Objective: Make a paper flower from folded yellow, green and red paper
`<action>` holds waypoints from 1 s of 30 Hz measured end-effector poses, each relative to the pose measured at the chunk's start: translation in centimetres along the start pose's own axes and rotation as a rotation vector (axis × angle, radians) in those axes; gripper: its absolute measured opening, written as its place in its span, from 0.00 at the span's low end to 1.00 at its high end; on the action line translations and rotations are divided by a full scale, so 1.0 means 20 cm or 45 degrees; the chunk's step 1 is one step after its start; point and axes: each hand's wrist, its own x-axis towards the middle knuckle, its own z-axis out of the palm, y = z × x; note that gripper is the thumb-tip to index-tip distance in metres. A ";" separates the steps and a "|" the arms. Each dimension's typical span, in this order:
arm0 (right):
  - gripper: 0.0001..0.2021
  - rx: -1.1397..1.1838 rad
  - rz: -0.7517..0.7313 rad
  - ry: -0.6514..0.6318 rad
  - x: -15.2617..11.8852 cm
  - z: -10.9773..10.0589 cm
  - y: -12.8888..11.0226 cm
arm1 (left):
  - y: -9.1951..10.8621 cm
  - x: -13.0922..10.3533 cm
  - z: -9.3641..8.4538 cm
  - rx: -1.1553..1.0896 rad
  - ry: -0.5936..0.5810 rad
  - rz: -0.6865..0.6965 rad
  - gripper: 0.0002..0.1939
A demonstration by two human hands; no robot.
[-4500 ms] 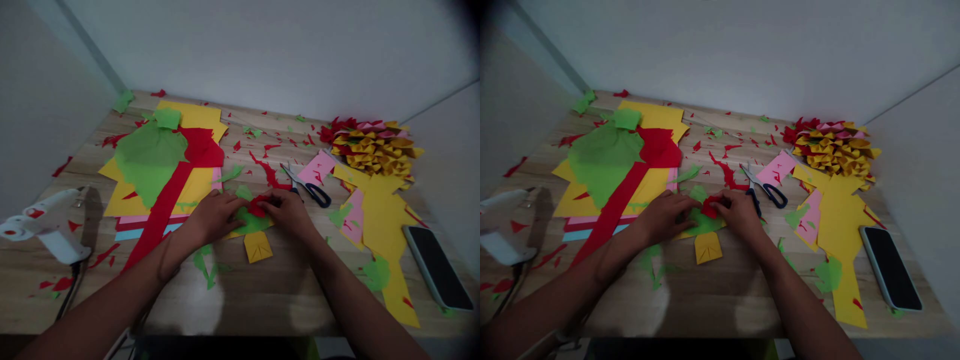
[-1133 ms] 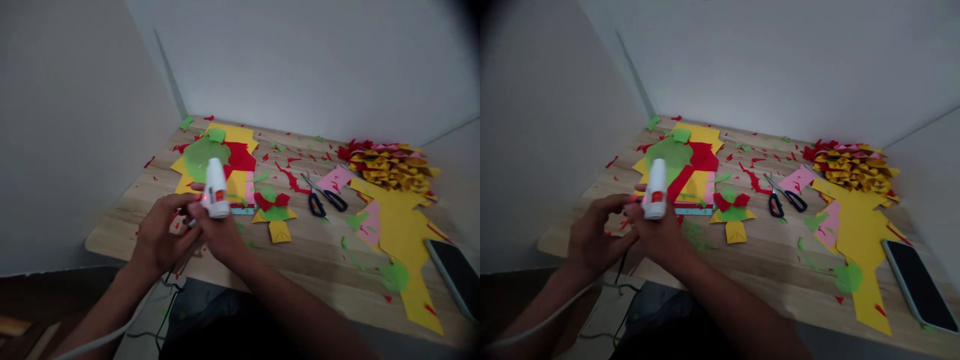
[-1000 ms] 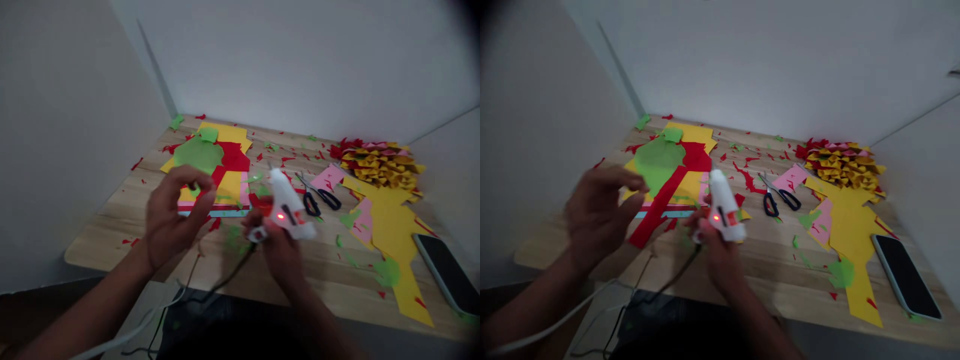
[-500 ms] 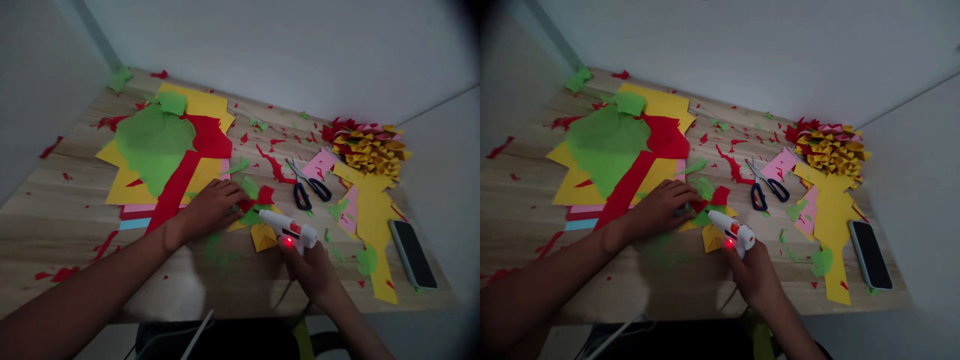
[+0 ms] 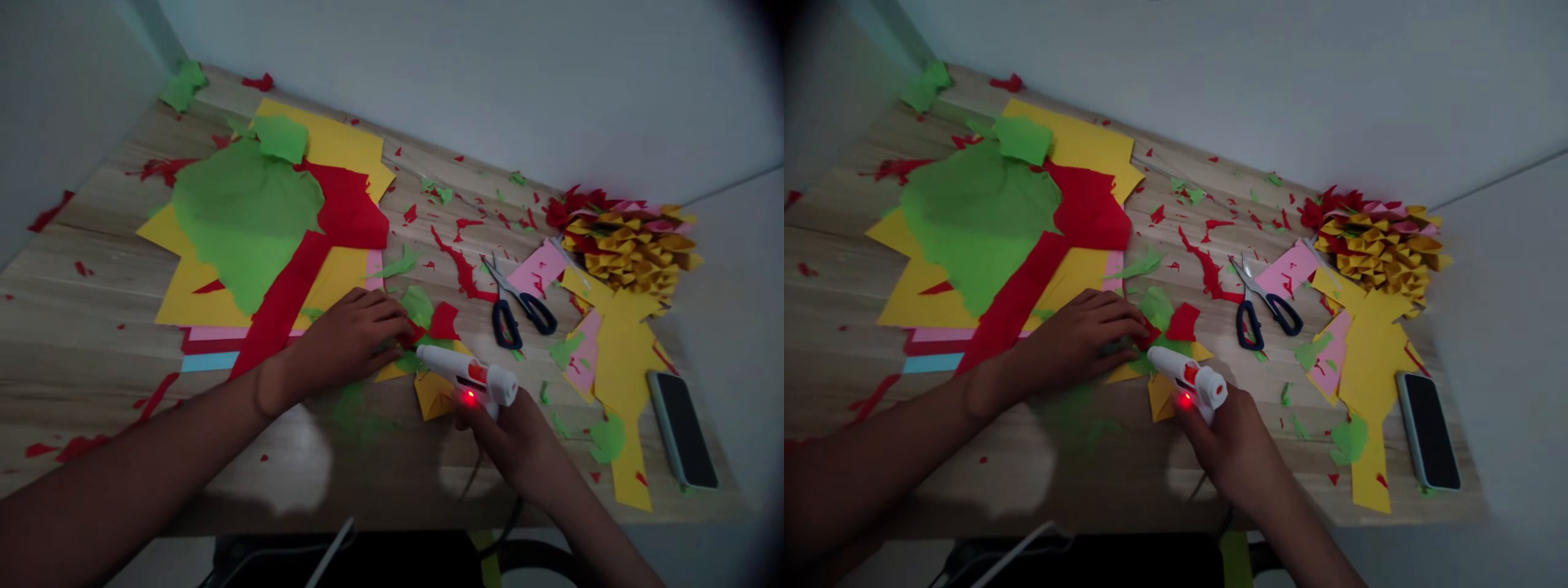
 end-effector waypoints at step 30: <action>0.16 0.084 0.105 -0.053 0.00 -0.01 0.02 | -0.01 0.00 0.00 0.018 0.029 0.029 0.11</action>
